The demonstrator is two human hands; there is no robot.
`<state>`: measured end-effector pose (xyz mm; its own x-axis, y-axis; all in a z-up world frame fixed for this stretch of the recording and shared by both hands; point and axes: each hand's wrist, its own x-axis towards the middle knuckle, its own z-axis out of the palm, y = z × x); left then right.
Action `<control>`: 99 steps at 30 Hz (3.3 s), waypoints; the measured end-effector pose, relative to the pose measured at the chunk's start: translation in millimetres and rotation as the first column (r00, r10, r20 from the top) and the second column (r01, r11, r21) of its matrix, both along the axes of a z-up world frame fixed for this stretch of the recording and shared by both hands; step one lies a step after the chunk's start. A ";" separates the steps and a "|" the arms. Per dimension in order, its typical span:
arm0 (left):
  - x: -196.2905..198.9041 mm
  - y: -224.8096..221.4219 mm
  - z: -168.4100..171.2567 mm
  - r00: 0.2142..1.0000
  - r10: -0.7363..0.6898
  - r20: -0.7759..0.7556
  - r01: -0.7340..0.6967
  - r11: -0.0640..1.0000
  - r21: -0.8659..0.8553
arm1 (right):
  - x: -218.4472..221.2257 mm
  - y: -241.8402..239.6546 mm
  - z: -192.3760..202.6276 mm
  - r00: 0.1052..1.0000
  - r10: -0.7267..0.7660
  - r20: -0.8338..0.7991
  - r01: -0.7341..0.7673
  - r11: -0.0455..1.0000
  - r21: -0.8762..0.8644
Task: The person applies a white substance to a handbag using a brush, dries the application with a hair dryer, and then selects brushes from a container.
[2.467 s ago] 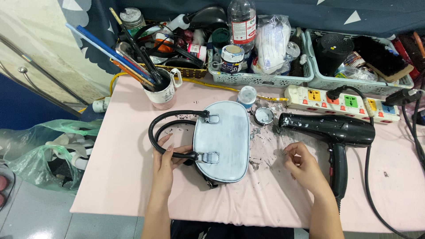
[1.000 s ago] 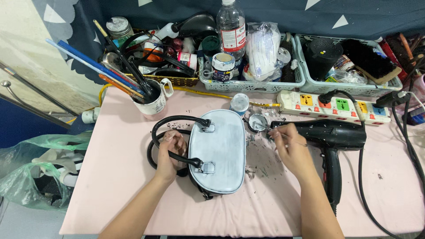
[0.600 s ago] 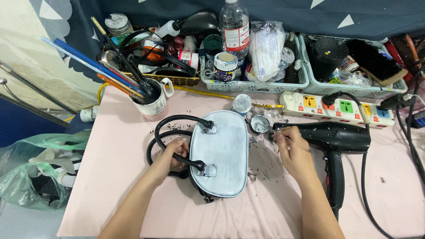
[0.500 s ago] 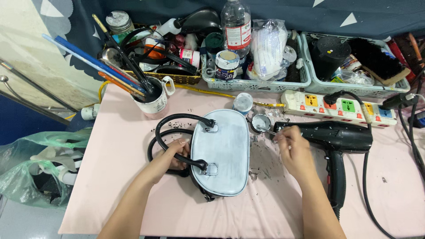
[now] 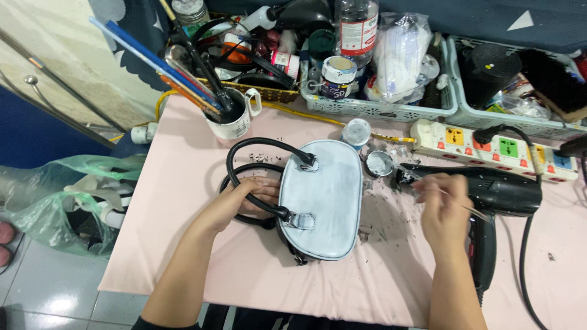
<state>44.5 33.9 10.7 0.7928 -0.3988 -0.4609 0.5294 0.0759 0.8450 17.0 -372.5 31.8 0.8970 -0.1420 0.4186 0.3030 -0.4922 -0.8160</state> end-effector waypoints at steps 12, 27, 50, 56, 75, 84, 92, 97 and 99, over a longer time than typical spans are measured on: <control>-0.5 -0.7 12.8 0.999 -0.048 0.004 0.048 0.988 -0.149 | -50.5 18.6 11.6 0.775 0.597 0.209 -0.626 0.770 0.124; -7.1 -3.1 23.4 0.993 -0.117 0.021 0.118 0.967 -0.224 | -38.5 25.7 19.1 0.772 0.636 0.024 -0.634 0.772 -0.051; -9.1 -9.4 20.9 0.994 -0.107 0.030 0.111 0.959 -0.261 | -38.3 13.7 22.9 0.768 0.638 0.051 -0.634 0.769 -0.074; -8.0 -12.1 21.7 0.994 -0.107 0.023 0.109 0.952 -0.285 | -39.4 8.2 15.2 0.776 0.630 0.037 -0.629 0.777 -0.039; -9.0 -15.0 12.9 0.996 -0.060 0.062 0.079 0.925 -0.372 | -41.0 6.3 18.3 0.789 0.614 0.022 -0.610 0.787 -0.092; -9.0 -15.6 12.1 0.997 -0.041 0.059 0.059 0.936 -0.346 | -36.7 9.6 17.9 0.784 0.620 0.045 -0.613 0.783 -0.112; -8.5 -16.0 11.7 0.997 -0.040 0.063 0.060 0.928 -0.368 | -39.7 11.4 16.2 0.777 0.629 0.024 -0.620 0.772 -0.141; -9.2 -16.5 11.4 0.997 -0.041 0.068 0.064 0.928 -0.368 | -39.2 10.6 16.2 0.727 0.682 0.078 -0.685 0.729 0.016; -8.6 -15.8 12.7 0.998 -0.037 0.049 0.052 0.931 -0.360 | -39.7 10.0 15.3 0.735 0.677 0.035 -0.674 0.736 -0.067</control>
<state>35.9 18.1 23.4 0.7855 -0.5675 -0.2467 0.5048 0.3570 0.7860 -22.7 -362.5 47.1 0.7256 0.5136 0.4580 0.6123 -0.1782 -0.7703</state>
